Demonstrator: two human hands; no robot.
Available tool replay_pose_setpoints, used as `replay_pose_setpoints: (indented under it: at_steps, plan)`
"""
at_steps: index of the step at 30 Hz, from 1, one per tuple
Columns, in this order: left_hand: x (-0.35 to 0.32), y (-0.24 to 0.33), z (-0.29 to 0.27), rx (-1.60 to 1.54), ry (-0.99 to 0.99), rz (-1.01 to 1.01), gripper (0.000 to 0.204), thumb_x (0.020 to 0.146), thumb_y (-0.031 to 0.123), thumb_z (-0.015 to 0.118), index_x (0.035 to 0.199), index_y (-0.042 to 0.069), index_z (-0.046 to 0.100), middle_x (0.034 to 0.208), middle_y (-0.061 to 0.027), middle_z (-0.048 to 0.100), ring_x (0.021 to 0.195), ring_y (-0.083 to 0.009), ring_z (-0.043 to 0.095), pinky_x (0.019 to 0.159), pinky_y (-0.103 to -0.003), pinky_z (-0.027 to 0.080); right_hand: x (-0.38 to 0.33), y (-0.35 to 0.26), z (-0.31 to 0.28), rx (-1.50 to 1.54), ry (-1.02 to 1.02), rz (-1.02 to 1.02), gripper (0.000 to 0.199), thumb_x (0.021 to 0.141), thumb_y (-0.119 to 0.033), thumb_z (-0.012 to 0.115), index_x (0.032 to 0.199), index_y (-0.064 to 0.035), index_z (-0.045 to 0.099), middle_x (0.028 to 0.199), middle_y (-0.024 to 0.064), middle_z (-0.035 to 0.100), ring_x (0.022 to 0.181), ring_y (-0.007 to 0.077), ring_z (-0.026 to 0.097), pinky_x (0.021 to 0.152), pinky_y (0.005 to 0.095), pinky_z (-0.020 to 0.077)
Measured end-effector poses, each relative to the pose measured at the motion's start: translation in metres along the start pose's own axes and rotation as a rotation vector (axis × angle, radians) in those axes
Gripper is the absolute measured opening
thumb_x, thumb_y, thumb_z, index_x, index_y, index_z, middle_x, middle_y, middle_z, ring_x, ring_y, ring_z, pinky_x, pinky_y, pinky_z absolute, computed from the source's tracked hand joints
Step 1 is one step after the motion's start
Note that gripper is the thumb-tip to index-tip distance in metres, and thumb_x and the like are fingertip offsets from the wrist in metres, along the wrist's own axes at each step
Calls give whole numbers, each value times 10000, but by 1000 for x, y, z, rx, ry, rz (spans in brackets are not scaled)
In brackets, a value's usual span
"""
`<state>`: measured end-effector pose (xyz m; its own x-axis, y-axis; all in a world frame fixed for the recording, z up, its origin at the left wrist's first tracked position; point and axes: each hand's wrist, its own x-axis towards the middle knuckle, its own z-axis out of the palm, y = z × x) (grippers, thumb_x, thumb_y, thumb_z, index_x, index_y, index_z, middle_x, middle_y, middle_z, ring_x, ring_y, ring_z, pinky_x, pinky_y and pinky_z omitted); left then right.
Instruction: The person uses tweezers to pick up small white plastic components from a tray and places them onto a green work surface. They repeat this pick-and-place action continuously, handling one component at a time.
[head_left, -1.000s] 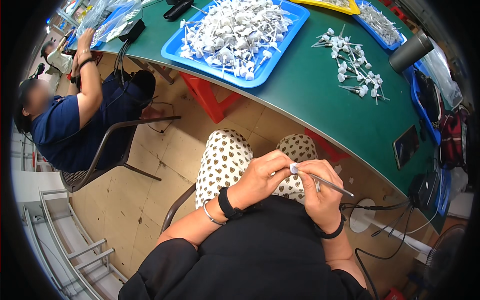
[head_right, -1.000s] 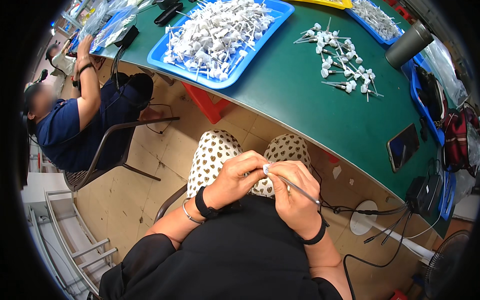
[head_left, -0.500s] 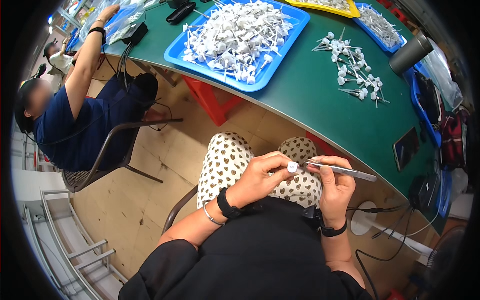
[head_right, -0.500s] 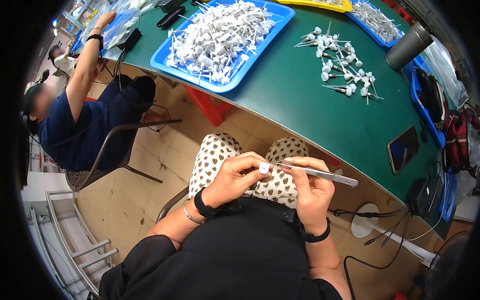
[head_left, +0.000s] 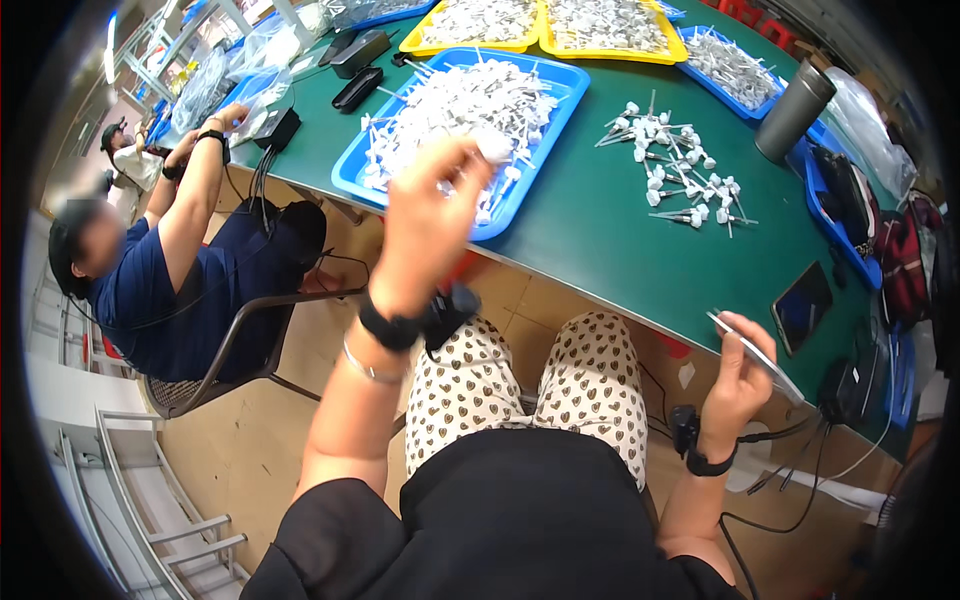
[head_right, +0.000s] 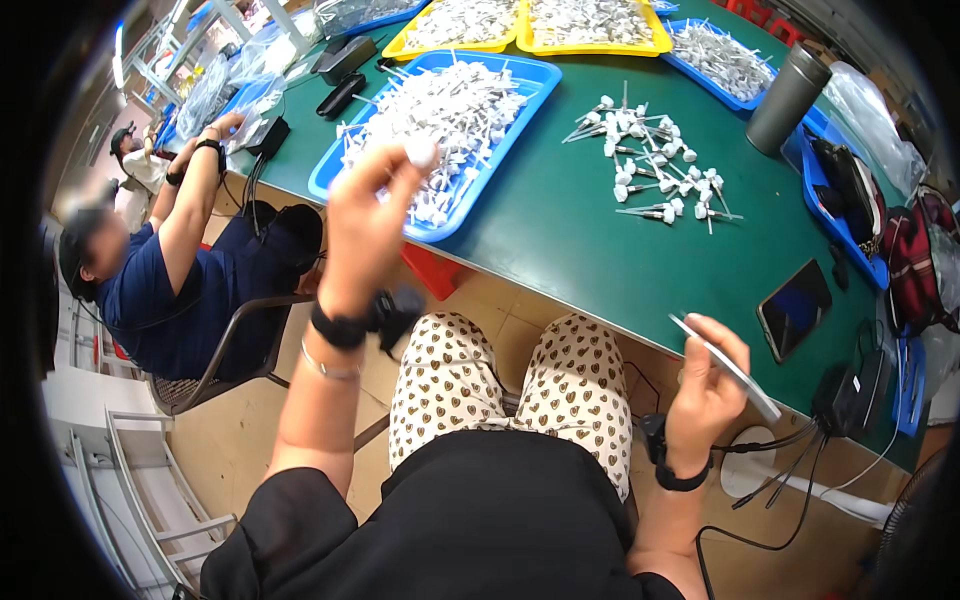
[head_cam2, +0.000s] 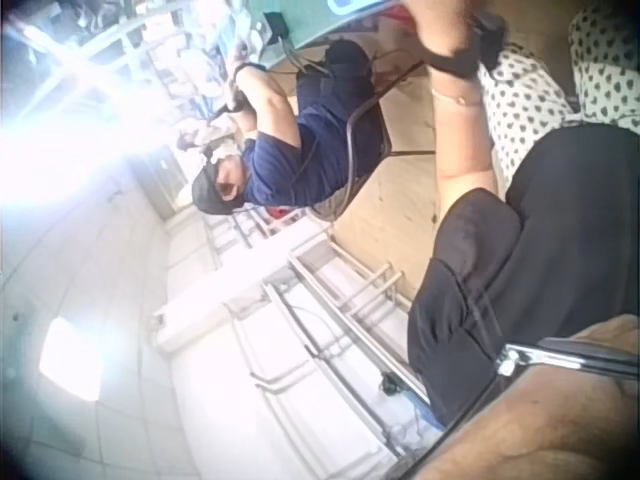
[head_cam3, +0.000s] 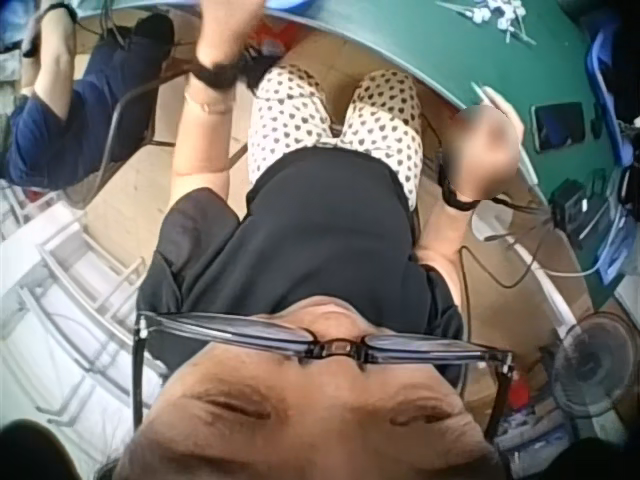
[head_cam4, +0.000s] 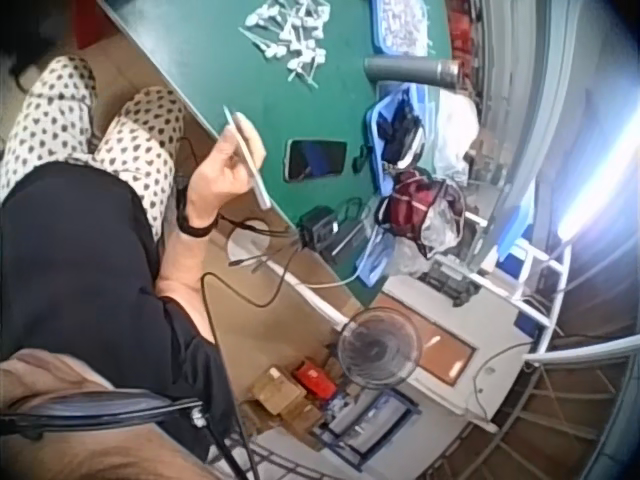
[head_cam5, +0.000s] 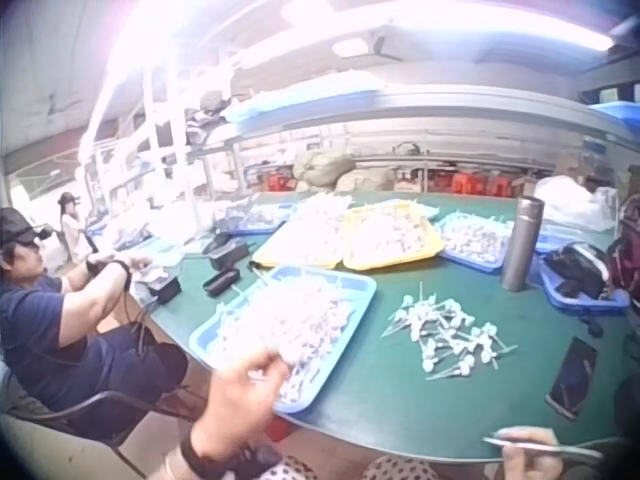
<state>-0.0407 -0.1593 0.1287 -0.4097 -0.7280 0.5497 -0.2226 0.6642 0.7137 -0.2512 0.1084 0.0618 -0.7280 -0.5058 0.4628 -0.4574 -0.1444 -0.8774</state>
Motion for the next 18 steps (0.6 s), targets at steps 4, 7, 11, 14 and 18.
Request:
replay_pose_setpoints:
  at_steps: [4, 7, 11, 14, 18]
  plan:
    - [61, -51, -9, 656, 161, 298, 397, 829, 94, 716, 1221, 55, 664, 1212, -147, 650, 1154, -313, 577, 1016, -394, 457, 16, 11, -15, 37, 19, 69, 151, 1020, -69, 591, 1121, 38, 625, 1091, 94, 663, 974, 144, 642, 893, 285, 533]
    - [70, -20, 28, 591, 36, 438, 413, 788, 64, 717, 1199, 69, 670, 1232, -165, 648, 1179, -350, 563, 1036, -418, 447, 22, 23, -24, 111, 21, 111, 146, 1020, -62, 588, 1120, 40, 620, 1087, 102, 663, 991, 165, 654, 922, 307, 544]
    - [38, 40, 125, 490, -454, 449, 183, 817, 118, 726, 991, 64, 734, 964, -132, 702, 959, -342, 634, 858, -440, 507, 20, 26, -28, 134, 20, 107, 134, 1009, -34, 594, 1118, 40, 616, 1092, 112, 663, 1013, 180, 661, 941, 318, 553]
    - [20, 42, 170, 505, -465, 493, 154, 808, 188, 738, 874, 49, 730, 910, -122, 679, 909, -323, 636, 786, -436, 501, 21, 26, -28, 157, 14, 101, 134, 1010, -32, 591, 1122, 39, 613, 1090, 113, 663, 1012, 183, 662, 939, 323, 560]
    - [20, 40, 185, 559, -575, 492, 162, 829, 193, 711, 847, 33, 700, 906, -135, 669, 909, -336, 645, 766, -449, 505, 18, 24, -28, 154, 17, 104, 134, 1009, -33, 592, 1120, 39, 614, 1088, 113, 662, 1006, 182, 662, 949, 330, 562]
